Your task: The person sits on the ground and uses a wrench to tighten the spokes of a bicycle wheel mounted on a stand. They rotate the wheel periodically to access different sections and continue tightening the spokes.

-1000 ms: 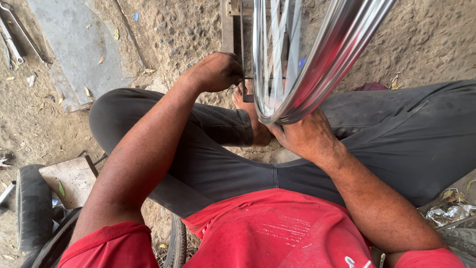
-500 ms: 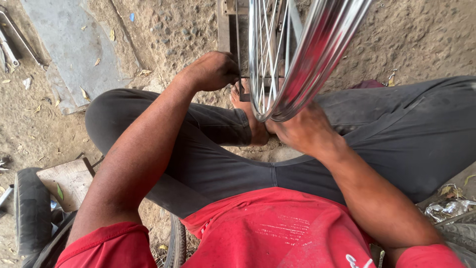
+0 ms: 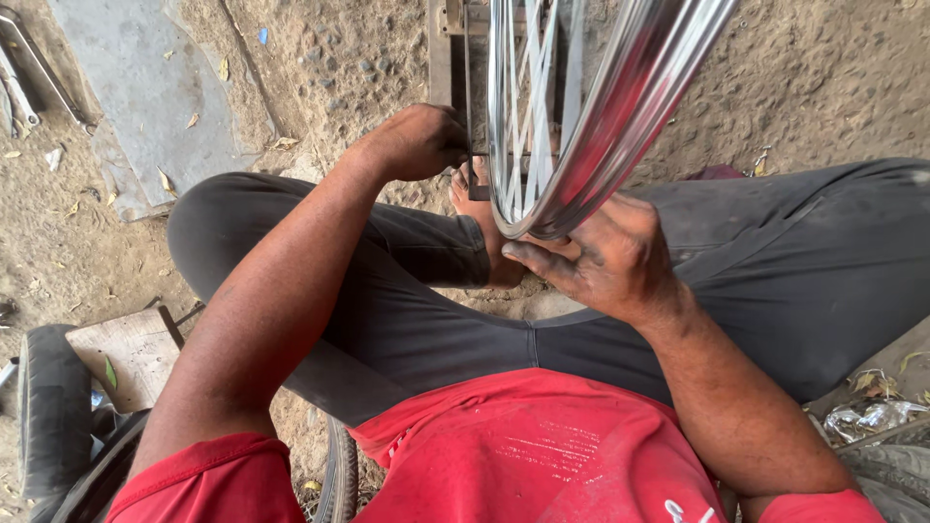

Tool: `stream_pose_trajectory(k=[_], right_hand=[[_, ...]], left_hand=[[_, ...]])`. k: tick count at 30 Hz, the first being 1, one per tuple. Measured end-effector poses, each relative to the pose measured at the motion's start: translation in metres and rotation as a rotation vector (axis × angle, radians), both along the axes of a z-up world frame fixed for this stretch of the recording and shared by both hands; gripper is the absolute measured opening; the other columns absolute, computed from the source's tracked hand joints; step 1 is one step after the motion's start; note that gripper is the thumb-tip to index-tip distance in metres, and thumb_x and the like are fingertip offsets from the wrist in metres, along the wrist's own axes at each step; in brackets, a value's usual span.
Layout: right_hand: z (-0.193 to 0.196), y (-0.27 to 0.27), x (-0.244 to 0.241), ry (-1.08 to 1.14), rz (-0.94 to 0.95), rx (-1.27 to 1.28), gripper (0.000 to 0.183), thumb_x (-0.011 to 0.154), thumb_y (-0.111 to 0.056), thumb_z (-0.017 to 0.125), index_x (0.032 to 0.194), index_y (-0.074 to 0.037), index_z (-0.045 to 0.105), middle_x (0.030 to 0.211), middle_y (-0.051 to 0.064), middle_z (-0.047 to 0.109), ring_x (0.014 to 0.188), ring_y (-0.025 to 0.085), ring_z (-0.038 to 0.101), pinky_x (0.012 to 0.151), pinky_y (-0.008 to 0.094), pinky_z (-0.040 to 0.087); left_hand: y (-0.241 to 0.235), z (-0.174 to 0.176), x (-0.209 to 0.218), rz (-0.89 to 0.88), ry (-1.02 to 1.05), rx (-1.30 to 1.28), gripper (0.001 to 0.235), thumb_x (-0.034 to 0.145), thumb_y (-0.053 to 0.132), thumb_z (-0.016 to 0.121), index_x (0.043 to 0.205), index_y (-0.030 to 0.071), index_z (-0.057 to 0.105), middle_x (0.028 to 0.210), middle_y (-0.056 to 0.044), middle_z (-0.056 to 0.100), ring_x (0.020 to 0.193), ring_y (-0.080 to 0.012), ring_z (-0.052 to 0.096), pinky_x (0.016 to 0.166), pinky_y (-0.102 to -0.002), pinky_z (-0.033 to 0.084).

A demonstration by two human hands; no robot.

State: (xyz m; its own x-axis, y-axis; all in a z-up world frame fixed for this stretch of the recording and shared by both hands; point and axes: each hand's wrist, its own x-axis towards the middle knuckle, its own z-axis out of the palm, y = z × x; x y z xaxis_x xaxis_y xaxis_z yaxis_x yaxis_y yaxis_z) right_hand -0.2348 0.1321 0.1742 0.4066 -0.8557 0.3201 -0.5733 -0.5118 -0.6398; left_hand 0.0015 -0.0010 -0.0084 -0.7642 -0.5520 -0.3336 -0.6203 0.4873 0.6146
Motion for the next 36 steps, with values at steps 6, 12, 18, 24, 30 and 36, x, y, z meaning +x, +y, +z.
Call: stream_pose_trajectory(k=[6, 12, 18, 24, 30, 36], right_hand=[[-0.013, 0.016, -0.002, -0.111, -0.069, 0.010, 0.024, 0.095, -0.017, 0.084, 0.110, -0.002, 0.074, 0.091, 0.008, 0.074, 0.068, 0.017, 0.068, 0.062, 0.035, 0.054], [-0.037, 0.011, 0.000, 0.169, -0.024, 0.194, 0.026, 0.091, -0.028, 0.085, 0.097, -0.005, 0.075, 0.075, 0.007, 0.072, 0.065, 0.020, 0.071, 0.062, 0.039, 0.057], [-0.039, 0.009, 0.002, 0.102, -0.042, 0.095, 0.022, 0.088, -0.021, 0.084, 0.098, -0.004, 0.073, 0.079, 0.011, 0.071, 0.070, 0.029, 0.071, 0.063, 0.042, 0.055], [-0.044, 0.009, 0.006, 0.165, -0.077, 0.102, 0.020, 0.083, -0.010, 0.082, 0.099, 0.000, 0.074, 0.072, 0.013, 0.067, 0.065, 0.032, 0.068, 0.061, 0.046, 0.054], [-0.061, 0.021, 0.001, -0.162, -0.127, 0.238, 0.016, 0.090, -0.010, 0.080, 0.098, -0.001, 0.069, 0.084, 0.012, 0.072, 0.076, 0.027, 0.074, 0.067, 0.041, 0.057], [-0.081, 0.018, 0.005, -0.089, -0.169, 0.196, 0.017, 0.089, -0.010, 0.081, 0.098, 0.000, 0.070, 0.084, 0.015, 0.071, 0.079, 0.031, 0.073, 0.066, 0.041, 0.056]], left_hand=[[0.002, -0.001, -0.002, -0.017, -0.044, 0.021, 0.020, 0.103, 0.023, 0.064, 0.100, 0.011, 0.080, 0.103, -0.007, 0.074, 0.095, -0.0212, 0.071, 0.090, -0.038, 0.058], [0.000, 0.003, -0.003, 0.019, -0.010, 0.025, 0.020, 0.100, 0.023, 0.064, 0.098, 0.012, 0.080, 0.099, -0.007, 0.074, 0.089, -0.0202, 0.070, 0.084, -0.037, 0.058], [0.000, -0.001, 0.002, 0.013, -0.066, 0.043, 0.023, 0.105, 0.023, 0.060, 0.100, 0.010, 0.078, 0.099, -0.008, 0.074, 0.087, -0.0196, 0.069, 0.083, -0.036, 0.059], [0.002, -0.007, 0.001, -0.004, 0.014, 0.048, 0.020, 0.102, 0.021, 0.063, 0.097, 0.010, 0.079, 0.100, -0.008, 0.073, 0.088, -0.0194, 0.069, 0.084, -0.037, 0.058], [0.000, -0.002, 0.002, -0.004, 0.041, 0.015, 0.018, 0.099, 0.019, 0.066, 0.097, 0.008, 0.080, 0.101, -0.009, 0.074, 0.089, -0.0200, 0.069, 0.084, -0.037, 0.058], [-0.002, 0.005, 0.002, 0.020, 0.033, 0.050, 0.016, 0.099, 0.019, 0.067, 0.099, 0.009, 0.080, 0.102, -0.009, 0.074, 0.087, -0.0222, 0.070, 0.082, -0.038, 0.058]])
